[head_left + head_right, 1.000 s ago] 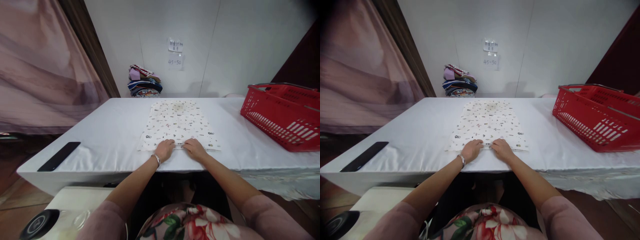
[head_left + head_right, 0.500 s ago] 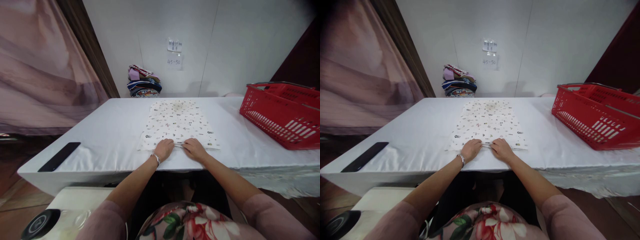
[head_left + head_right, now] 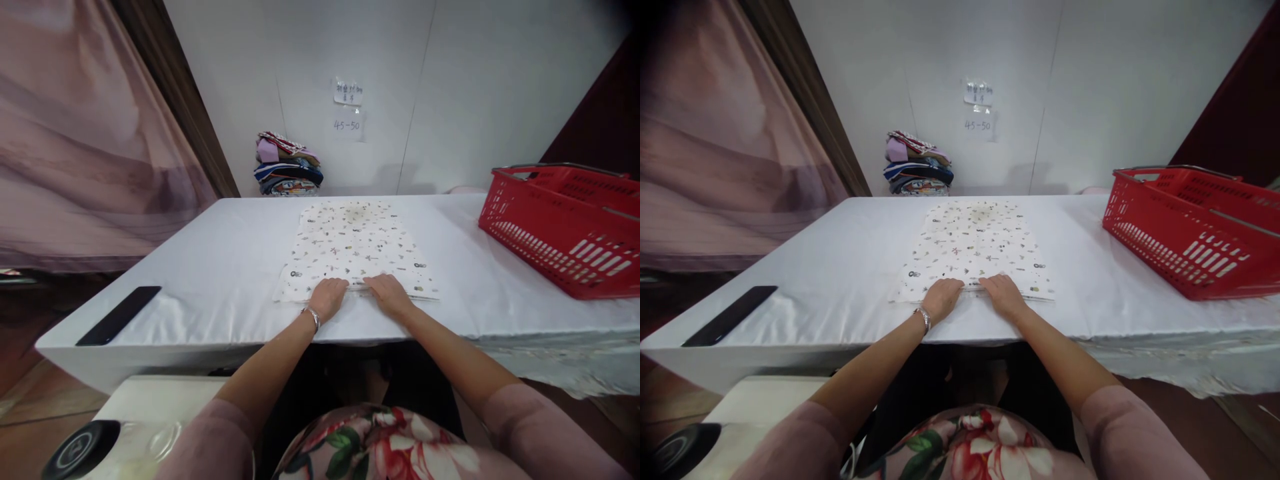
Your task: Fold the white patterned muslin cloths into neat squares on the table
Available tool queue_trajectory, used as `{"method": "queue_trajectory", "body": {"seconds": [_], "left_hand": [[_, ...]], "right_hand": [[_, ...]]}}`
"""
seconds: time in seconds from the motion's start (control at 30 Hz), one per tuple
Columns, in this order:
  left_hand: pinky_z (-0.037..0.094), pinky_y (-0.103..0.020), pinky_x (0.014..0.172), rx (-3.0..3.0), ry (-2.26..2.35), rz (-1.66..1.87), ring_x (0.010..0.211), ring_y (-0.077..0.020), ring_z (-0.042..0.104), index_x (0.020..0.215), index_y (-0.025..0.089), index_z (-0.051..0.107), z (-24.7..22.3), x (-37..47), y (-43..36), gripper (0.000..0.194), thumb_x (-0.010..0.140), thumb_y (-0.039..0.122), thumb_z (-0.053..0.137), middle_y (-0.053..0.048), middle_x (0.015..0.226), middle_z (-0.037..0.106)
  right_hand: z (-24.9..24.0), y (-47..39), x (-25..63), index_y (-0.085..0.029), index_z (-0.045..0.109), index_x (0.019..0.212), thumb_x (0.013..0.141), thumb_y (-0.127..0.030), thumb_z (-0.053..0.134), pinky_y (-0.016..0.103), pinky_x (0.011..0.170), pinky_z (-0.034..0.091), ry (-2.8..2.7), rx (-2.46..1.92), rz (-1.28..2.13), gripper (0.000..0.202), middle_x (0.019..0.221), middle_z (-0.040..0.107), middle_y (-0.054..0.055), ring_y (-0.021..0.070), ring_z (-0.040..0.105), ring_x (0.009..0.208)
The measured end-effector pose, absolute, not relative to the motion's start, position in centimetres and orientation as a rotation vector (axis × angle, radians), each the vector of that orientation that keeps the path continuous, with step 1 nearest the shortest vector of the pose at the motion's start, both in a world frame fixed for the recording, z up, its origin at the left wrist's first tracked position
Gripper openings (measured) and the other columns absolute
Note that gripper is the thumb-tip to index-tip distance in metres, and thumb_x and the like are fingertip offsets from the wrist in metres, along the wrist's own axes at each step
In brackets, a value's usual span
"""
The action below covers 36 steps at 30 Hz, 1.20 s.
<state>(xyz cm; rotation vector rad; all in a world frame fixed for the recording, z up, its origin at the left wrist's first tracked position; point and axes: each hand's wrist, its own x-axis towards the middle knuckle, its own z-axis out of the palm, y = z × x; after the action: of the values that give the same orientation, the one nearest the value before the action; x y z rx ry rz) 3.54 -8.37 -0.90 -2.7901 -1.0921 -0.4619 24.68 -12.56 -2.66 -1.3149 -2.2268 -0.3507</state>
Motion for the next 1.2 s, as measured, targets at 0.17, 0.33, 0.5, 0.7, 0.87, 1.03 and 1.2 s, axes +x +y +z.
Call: {"method": "queue_trajectory", "body": {"seconds": [0.17, 0.33, 0.5, 0.7, 0.87, 1.03, 1.2], "left_hand": [[0.041, -0.033, 0.075, -2.807, -1.099, -0.464, 0.086, -0.0183, 0.055, 0.093, 0.017, 0.057, -1.1, 3.5, -8.2, 0.023, 0.083, 0.006, 0.041, -0.007, 0.093, 0.062], [0.038, -0.038, 0.087, -2.863, -0.983, -0.520, 0.111, -0.0220, 0.045, 0.090, 0.020, 0.063, -0.8, 3.8, -9.2, 0.021, 0.087, 0.017, 0.042, -0.005, 0.125, 0.051], [0.036, -0.039, 0.088, -2.884, -0.960, -0.464, 0.112, -0.0233, 0.044, 0.085, 0.020, 0.064, -0.4, 4.9, -9.2, 0.017, 0.086, 0.022, 0.047, -0.004, 0.126, 0.051], [0.037, -0.036, 0.090, -2.900, -0.918, -0.529, 0.111, -0.0209, 0.045, 0.085, 0.015, 0.060, -0.5, 5.7, -9.0, 0.020, 0.087, 0.014, 0.040, -0.006, 0.117, 0.055], [0.038, -0.035, 0.091, -2.894, -1.063, -0.796, 0.112, -0.0196, 0.044, 0.086, 0.016, 0.056, -0.5, 5.2, -9.8, 0.014, 0.087, 0.017, 0.042, -0.008, 0.117, 0.053], [0.039, -0.037, 0.090, -2.858, -1.125, -0.799, 0.109, -0.0197, 0.046, 0.084, 0.017, 0.055, -1.1, 5.3, -9.6, 0.014, 0.087, 0.015, 0.041, -0.007, 0.113, 0.055], [0.039, -0.036, 0.089, -2.814, -1.135, -0.819, 0.104, -0.0188, 0.049, 0.081, 0.017, 0.055, -1.3, 5.6, -9.4, 0.015, 0.087, 0.014, 0.042, -0.007, 0.109, 0.057]], "right_hand": [[-2.4, -12.3, 24.4, -0.018, 0.055, 0.112, 0.089, -0.015, 0.038, 0.033, 0.073, 0.036, -2.207, -1.314, -0.330, 0.029, 0.088, 0.063, 0.008, 0.0200, 0.052, 0.083], [-2.9, -12.2, 24.4, -0.018, 0.057, 0.109, 0.088, -0.015, 0.039, 0.034, 0.075, 0.037, -2.193, -1.297, -0.299, 0.028, 0.089, 0.063, 0.008, 0.0205, 0.052, 0.083], [-3.0, -12.2, 24.4, -0.015, 0.057, 0.106, 0.089, -0.016, 0.039, 0.034, 0.075, 0.038, -2.172, -1.285, -0.297, 0.025, 0.087, 0.062, 0.009, 0.0204, 0.052, 0.082], [-2.6, -12.3, 24.2, -0.016, 0.058, 0.098, 0.090, -0.017, 0.037, 0.033, 0.074, 0.038, -2.152, -1.295, -0.278, 0.023, 0.084, 0.061, 0.008, 0.0198, 0.051, 0.079], [-2.5, -12.6, 24.2, -0.016, 0.057, 0.091, 0.090, -0.018, 0.036, 0.032, 0.072, 0.038, -2.148, -1.260, -0.259, 0.021, 0.080, 0.059, 0.008, 0.0190, 0.049, 0.077], [-2.1, -13.1, 24.2, -0.015, 0.054, 0.097, 0.087, -0.015, 0.039, 0.033, 0.075, 0.038, -2.203, -1.189, -0.199, 0.018, 0.087, 0.059, 0.008, 0.0195, 0.049, 0.081], [-1.9, -13.2, 24.1, -0.016, 0.053, 0.098, 0.084, -0.020, 0.048, 0.034, 0.077, 0.038, -2.268, -1.200, -0.146, 0.016, 0.094, 0.059, 0.009, 0.0211, 0.049, 0.087]]}}
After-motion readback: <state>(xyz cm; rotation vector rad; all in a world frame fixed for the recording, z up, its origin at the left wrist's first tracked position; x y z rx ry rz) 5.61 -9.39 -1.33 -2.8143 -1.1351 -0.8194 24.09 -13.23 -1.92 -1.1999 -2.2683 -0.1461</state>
